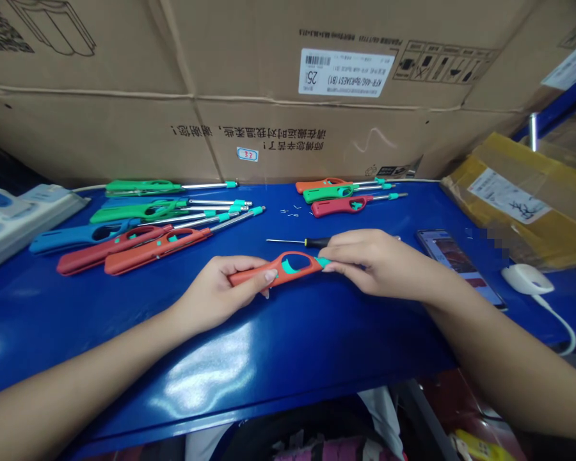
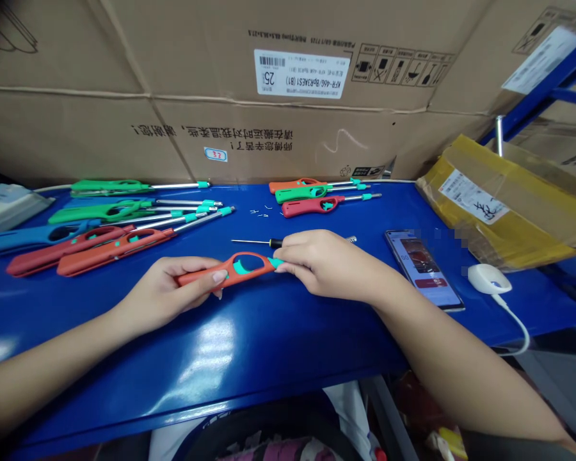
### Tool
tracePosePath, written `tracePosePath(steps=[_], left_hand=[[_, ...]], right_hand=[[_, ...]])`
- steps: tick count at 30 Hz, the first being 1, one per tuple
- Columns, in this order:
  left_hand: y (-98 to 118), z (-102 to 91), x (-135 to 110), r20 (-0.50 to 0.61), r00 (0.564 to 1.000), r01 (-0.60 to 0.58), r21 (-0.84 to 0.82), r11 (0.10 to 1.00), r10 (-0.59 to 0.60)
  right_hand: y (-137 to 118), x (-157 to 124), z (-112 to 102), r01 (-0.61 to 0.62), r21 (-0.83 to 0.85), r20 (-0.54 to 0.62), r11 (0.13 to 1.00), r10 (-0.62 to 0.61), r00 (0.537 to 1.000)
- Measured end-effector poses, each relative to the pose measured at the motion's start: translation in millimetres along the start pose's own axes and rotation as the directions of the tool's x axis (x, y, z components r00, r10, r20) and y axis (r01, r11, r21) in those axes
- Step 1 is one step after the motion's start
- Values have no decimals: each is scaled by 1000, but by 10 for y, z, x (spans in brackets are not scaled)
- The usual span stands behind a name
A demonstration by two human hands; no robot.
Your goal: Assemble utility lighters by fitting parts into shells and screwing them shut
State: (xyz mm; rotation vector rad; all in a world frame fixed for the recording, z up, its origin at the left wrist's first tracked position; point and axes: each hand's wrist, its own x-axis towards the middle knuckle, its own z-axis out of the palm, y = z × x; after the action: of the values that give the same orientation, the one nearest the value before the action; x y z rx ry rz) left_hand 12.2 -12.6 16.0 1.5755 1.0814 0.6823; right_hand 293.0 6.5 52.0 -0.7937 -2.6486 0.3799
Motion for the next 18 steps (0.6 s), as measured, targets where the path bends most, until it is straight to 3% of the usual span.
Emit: tracePosePath(steps=[6,11,18], left_hand=[[-7,-31,-13,-45,975,-204,187,961,216],[-28,-79,7,-8,860,-448,471,760,511],[-105,-130,-6,133,740,-572,641,512,659]], right_hand=[[-59,-2,4,9,-112,-37,994,-14,999],[-129,-21,-31,-64,-203,-49,977,55,997],[-131,-41,-45,-76,-230,-52,970,66,996]])
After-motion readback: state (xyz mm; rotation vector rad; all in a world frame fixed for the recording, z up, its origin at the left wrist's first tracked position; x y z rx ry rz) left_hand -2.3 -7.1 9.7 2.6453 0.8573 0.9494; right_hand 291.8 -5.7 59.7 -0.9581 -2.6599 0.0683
